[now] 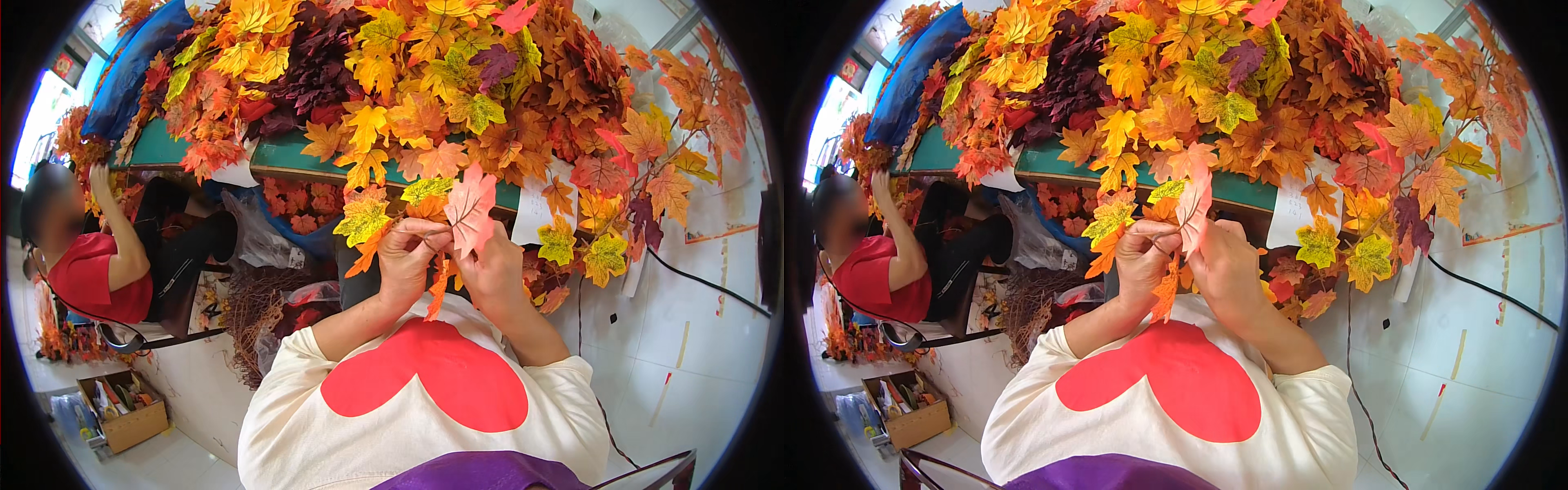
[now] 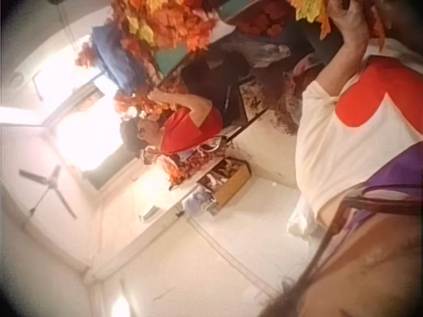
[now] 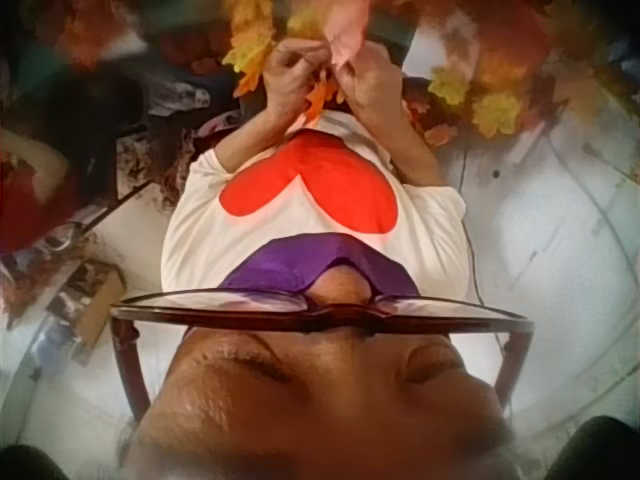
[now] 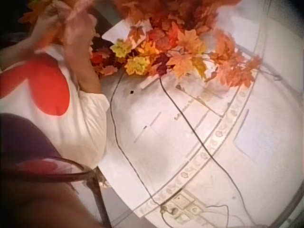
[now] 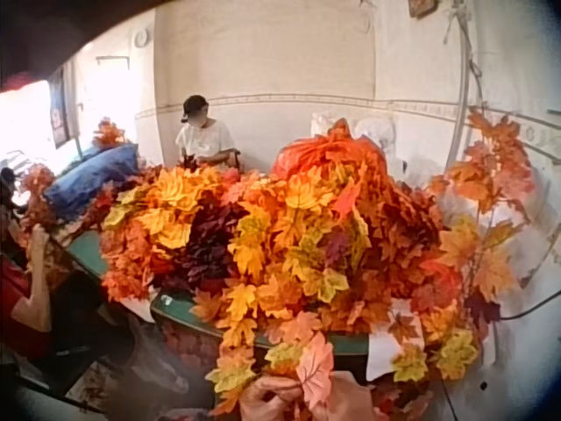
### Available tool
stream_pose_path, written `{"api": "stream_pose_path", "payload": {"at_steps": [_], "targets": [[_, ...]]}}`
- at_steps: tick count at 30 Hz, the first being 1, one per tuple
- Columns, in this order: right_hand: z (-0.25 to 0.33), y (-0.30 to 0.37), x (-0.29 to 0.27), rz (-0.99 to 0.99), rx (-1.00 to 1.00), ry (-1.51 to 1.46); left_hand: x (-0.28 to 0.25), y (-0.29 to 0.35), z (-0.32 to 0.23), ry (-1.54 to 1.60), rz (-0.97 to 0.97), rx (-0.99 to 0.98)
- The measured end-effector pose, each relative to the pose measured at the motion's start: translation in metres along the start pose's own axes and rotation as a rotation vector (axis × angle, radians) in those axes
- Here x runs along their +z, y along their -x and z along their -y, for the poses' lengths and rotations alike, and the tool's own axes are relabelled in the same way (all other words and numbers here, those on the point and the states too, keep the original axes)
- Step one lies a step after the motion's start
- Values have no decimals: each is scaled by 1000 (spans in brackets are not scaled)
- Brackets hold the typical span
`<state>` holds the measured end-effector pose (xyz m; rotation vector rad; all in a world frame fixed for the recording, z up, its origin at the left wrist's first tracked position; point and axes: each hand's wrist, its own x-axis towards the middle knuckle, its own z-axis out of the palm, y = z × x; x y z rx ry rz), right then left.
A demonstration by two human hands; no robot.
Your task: Assembling artificial autumn leaves onto stems for garlands.
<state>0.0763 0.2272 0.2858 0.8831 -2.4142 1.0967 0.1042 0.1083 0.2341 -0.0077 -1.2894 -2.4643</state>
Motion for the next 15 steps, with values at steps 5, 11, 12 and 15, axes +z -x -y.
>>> {"api": "stream_pose_path", "payload": {"at_steps": [5,11,12,15], "targets": [[0,4,3,-18,38,-43,-1,1,2,-70,6,14],[-7,-2,6,-41,-48,-18,-4,-1,-2,-92,19,-94],[-6,-5,4,-40,-49,-17,-5,-4,-4,-86,27,-112],[-2,-21,-5,215,306,-248,-15,-13,1,214,-45,-361]]}}
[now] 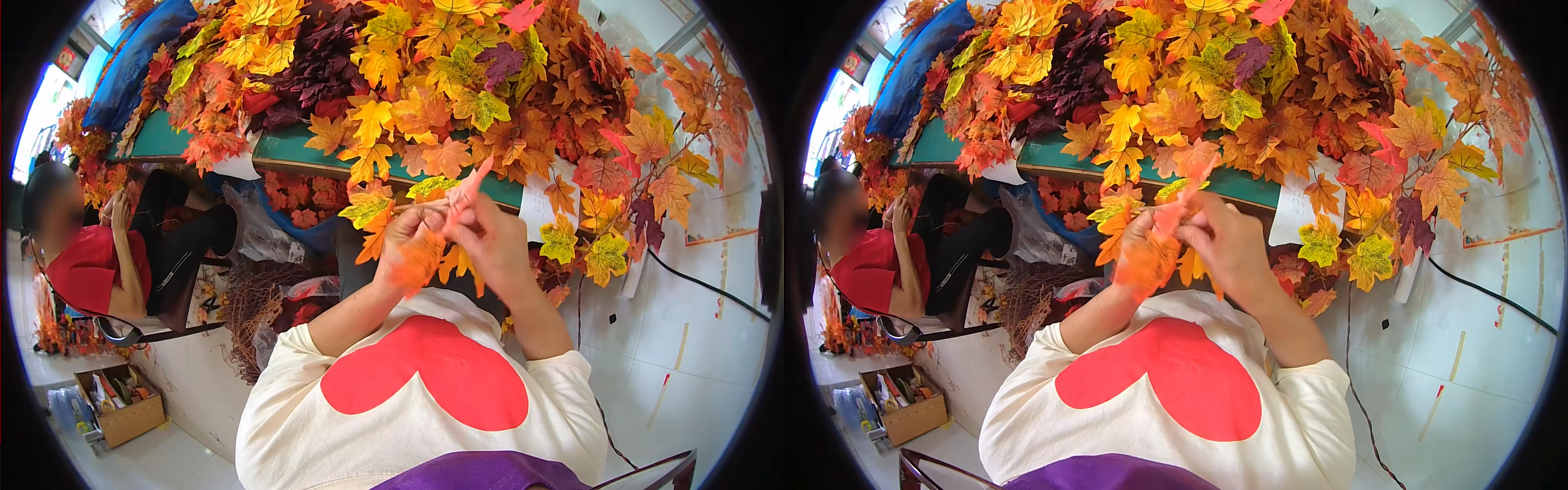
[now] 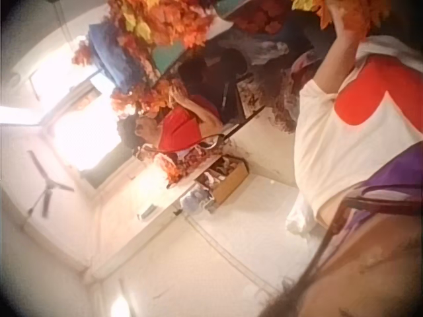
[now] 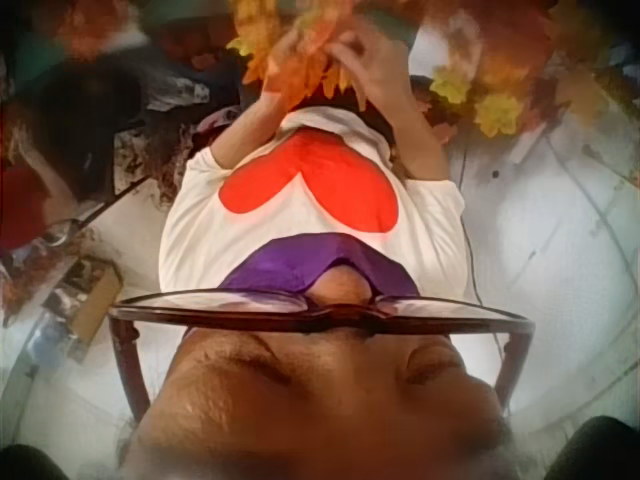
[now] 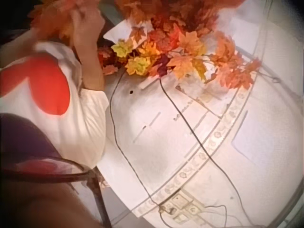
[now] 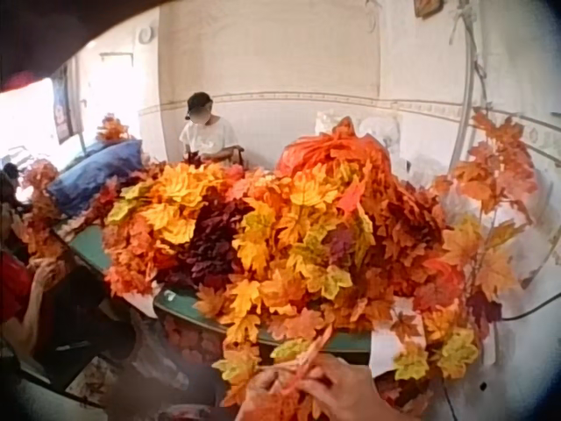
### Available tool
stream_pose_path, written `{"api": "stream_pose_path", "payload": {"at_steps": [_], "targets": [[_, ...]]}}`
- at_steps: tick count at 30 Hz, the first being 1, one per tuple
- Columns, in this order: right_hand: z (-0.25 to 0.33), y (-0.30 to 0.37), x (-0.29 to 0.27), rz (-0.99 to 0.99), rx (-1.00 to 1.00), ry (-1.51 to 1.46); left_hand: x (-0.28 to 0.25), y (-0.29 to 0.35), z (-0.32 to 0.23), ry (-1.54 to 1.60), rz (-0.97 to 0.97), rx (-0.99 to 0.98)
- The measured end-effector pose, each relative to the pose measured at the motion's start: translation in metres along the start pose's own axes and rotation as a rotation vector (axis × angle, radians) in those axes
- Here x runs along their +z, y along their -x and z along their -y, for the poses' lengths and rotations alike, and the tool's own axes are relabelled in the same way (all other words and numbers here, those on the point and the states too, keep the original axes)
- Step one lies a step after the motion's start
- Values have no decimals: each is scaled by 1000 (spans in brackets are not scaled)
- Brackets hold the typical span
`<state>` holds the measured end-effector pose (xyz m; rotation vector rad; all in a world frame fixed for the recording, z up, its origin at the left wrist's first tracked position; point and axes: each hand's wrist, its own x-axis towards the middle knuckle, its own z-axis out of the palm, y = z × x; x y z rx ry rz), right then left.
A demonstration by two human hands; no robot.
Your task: Assembling artificial autumn leaves onto stems for garlands.
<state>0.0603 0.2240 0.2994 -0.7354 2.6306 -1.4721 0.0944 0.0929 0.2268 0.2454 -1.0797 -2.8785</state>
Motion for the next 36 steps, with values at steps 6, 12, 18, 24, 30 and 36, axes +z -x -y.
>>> {"api": "stream_pose_path", "payload": {"at_steps": [6,12,18,24,30,36], "targets": [[-6,-14,-9,251,99,-235,-6,12,-4,261,244,26],[-9,-1,-7,160,60,-191,-9,12,-4,97,166,49],[-11,4,-2,51,90,-337,-10,18,13,-501,219,439],[-25,-29,-15,279,245,-660,-6,17,-5,-668,156,111],[-25,-56,-19,414,433,-977,-7,16,-14,-109,109,-269],[-12,-59,-12,562,268,-1299,-5,31,-18,309,-35,-157]]}}
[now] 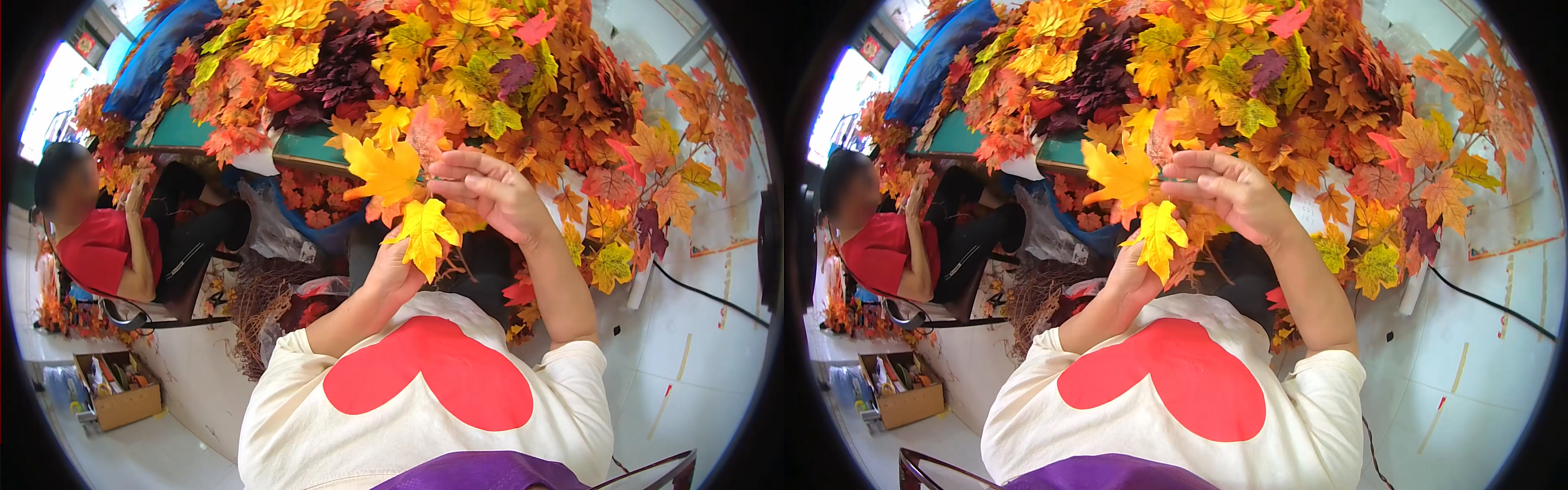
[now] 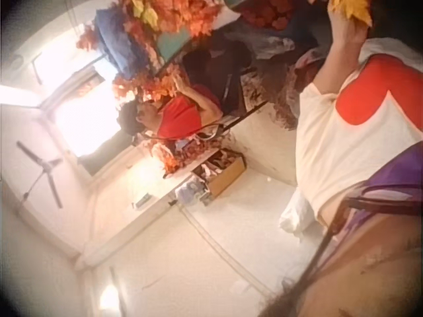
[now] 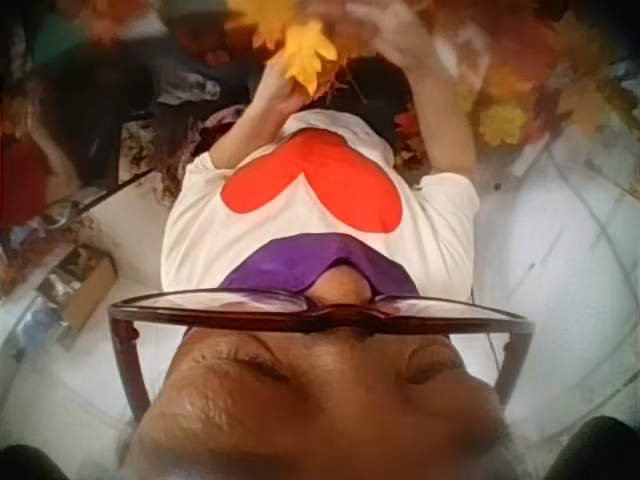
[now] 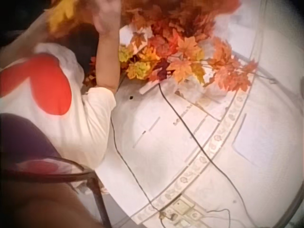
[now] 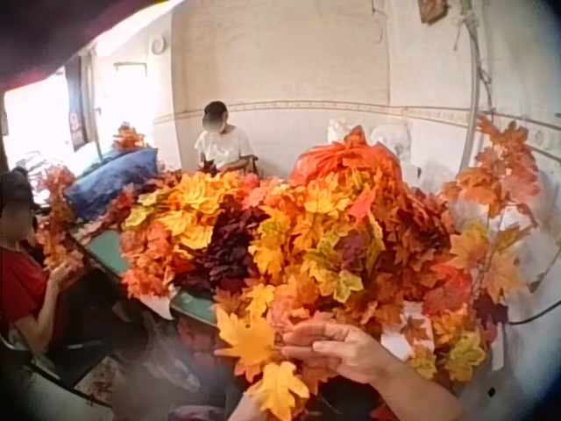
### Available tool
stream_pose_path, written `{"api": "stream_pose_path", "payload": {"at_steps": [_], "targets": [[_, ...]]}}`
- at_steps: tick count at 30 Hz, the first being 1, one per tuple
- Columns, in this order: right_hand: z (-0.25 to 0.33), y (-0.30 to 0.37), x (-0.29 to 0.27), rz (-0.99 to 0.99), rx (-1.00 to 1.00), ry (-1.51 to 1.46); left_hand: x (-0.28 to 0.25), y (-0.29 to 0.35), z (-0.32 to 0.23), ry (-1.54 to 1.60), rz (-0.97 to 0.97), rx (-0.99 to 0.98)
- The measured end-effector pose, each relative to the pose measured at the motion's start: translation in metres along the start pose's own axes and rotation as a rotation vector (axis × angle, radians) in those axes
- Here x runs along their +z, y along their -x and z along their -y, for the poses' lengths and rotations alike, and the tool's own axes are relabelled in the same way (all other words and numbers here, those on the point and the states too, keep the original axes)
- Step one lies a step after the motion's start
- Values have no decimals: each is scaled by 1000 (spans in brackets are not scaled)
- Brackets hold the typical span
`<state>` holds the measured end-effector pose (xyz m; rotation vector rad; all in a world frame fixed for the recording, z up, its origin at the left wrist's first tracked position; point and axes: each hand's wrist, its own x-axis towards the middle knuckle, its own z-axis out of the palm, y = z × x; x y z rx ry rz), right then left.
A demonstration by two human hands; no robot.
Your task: Assembling artificial autumn leaves onto stems for garlands.
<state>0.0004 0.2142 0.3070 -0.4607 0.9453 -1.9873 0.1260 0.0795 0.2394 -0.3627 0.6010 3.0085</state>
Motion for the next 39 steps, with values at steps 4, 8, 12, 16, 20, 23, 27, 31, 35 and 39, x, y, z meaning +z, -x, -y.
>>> {"api": "stream_pose_path", "payload": {"at_steps": [4,8,12,16,20,23,27,31,35,39], "targets": [[-8,-8,12,93,-287,660,-12,13,-5,94,51,-88],[-14,-14,15,22,-436,890,-17,25,-8,44,38,-21],[-14,-16,22,0,-476,1188,-16,31,-11,48,17,24],[-19,-22,29,48,-409,1430,-15,33,-10,68,-1,35],[-21,-26,27,57,-124,1317,-30,30,-12,195,167,-59],[-22,-26,26,75,-174,1310,-23,33,-11,90,61,17],[-34,-26,18,-3,-207,1303,-26,29,-10,126,-37,-29],[-40,-28,9,-36,-186,1321,-32,25,-8,146,-40,-53],[-40,-25,13,-26,-181,1256,-30,24,-10,66,-38,-10],[-35,-21,26,-16,-166,1153,-48,9,-14,4,-90,82]]}}
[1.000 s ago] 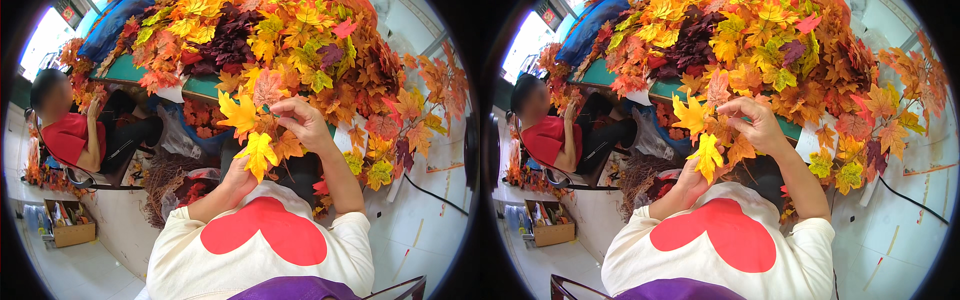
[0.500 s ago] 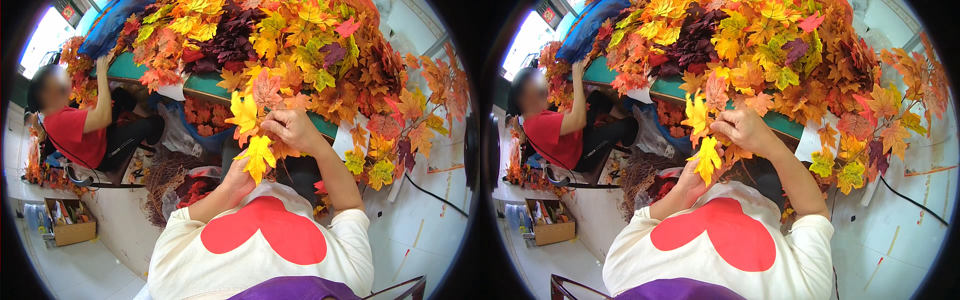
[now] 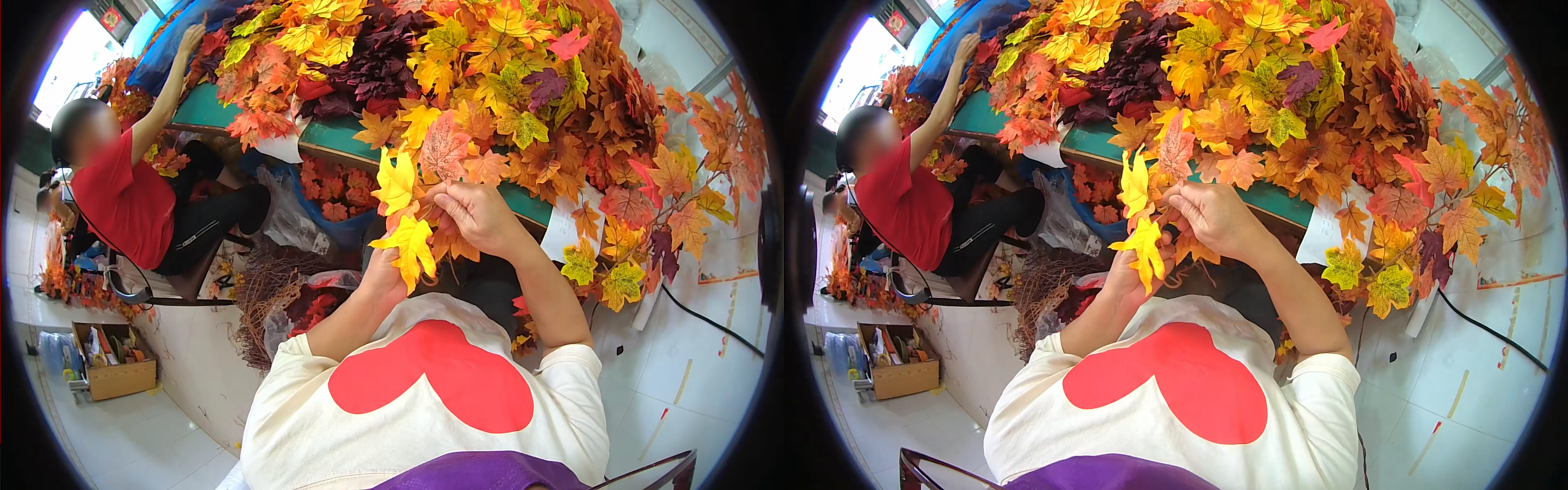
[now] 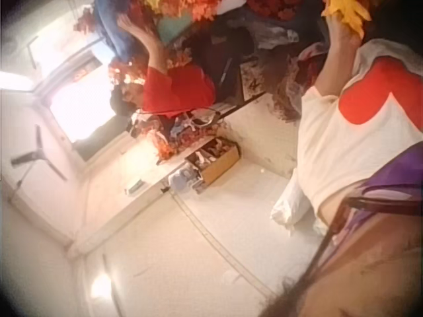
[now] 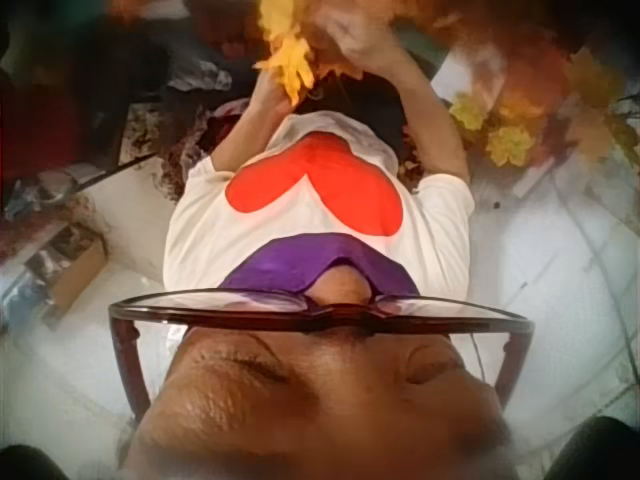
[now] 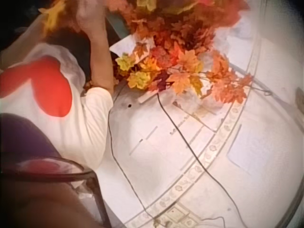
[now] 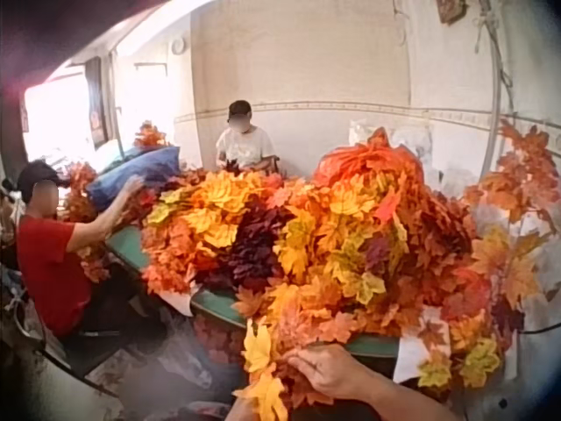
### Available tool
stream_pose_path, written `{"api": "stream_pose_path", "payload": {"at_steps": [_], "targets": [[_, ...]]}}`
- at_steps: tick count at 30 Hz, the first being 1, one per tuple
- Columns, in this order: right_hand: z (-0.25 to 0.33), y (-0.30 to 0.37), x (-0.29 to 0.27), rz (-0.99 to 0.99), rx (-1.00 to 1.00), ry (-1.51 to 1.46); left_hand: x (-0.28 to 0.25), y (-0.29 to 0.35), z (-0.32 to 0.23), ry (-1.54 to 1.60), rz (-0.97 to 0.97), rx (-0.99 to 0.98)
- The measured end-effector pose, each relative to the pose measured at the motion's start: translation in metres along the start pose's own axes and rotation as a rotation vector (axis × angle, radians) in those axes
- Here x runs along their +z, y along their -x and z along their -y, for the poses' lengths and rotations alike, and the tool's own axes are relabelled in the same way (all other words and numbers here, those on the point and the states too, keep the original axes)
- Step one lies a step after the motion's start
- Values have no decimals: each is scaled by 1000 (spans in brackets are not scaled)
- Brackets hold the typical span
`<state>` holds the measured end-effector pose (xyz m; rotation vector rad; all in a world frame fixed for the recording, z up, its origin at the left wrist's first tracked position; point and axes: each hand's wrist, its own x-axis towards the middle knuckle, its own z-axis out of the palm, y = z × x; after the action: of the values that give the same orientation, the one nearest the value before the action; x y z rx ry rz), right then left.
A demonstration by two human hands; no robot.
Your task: Assembling artificial autumn leaves onto stems for garlands.
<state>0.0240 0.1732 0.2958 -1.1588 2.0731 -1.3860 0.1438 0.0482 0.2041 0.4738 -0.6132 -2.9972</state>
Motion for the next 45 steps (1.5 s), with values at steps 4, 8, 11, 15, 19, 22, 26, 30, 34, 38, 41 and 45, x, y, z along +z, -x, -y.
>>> {"api": "stream_pose_path", "payload": {"at_steps": [4,8,11,15,19,22,26,30,34,38,41,45], "targets": [[1,1,0,19,-42,66,2,-4,-10,78,181,-33],[1,0,2,-77,-126,205,3,-10,-14,-27,164,-84],[-4,1,2,-26,-131,82,6,-12,-15,-11,125,-74],[-1,1,1,20,-59,62,4,-13,-16,109,238,-108],[4,1,-1,21,57,-64,14,-13,-13,-2,34,94],[3,2,1,-10,-7,-14,34,-6,-12,-170,-125,212],[-5,4,8,-87,-91,58,6,-23,-13,183,214,113],[-8,5,11,-94,-116,91,33,-14,-4,-269,-29,460],[-8,8,12,-118,-104,123,22,-20,-2,-369,-2,458],[-16,8,13,-169,-196,269,30,-17,-7,-311,22,310],[-16,2,11,-227,-332,350,23,-23,-10,-269,25,171],[3,-5,2,-77,-83,185,29,-11,-13,-180,-34,30]]}}
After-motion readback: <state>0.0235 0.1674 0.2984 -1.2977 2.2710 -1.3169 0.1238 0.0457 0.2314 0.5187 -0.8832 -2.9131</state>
